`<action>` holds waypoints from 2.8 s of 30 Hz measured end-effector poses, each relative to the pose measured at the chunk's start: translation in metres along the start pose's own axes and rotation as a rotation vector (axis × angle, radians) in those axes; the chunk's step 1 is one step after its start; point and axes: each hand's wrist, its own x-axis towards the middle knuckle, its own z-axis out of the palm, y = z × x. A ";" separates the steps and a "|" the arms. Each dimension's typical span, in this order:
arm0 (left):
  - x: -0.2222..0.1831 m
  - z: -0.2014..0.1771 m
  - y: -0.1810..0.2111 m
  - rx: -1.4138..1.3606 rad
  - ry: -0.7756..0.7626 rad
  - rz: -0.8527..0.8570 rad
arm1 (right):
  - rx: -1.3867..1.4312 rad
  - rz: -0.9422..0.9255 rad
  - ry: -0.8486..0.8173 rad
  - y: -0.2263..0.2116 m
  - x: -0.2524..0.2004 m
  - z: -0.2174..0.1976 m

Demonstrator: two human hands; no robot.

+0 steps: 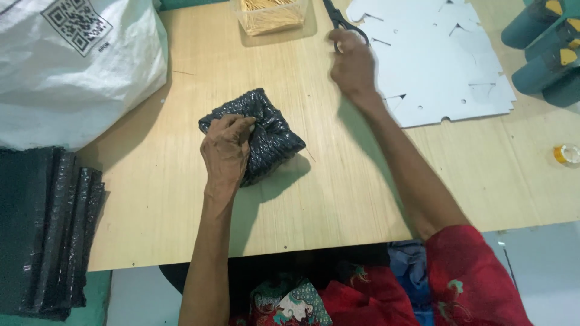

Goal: The person wraps a package in black bubble wrap, applies tape, and then folds a white cardboard box.

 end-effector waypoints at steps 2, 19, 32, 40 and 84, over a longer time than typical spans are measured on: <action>-0.001 0.002 -0.001 -0.006 0.009 -0.007 | -0.206 -0.038 -0.105 0.025 0.017 -0.011; 0.002 0.002 0.005 -0.050 0.044 -0.036 | -0.144 -0.367 0.000 0.053 0.019 -0.030; 0.005 -0.011 0.013 -0.029 -0.068 -0.086 | 1.063 0.248 -0.432 -0.110 -0.040 -0.055; 0.000 0.001 0.005 0.059 -0.089 -0.137 | 0.965 -0.034 -0.601 -0.161 -0.030 -0.041; 0.005 -0.031 0.023 -0.106 -0.074 -0.119 | 0.596 -0.417 -0.180 -0.141 -0.048 -0.036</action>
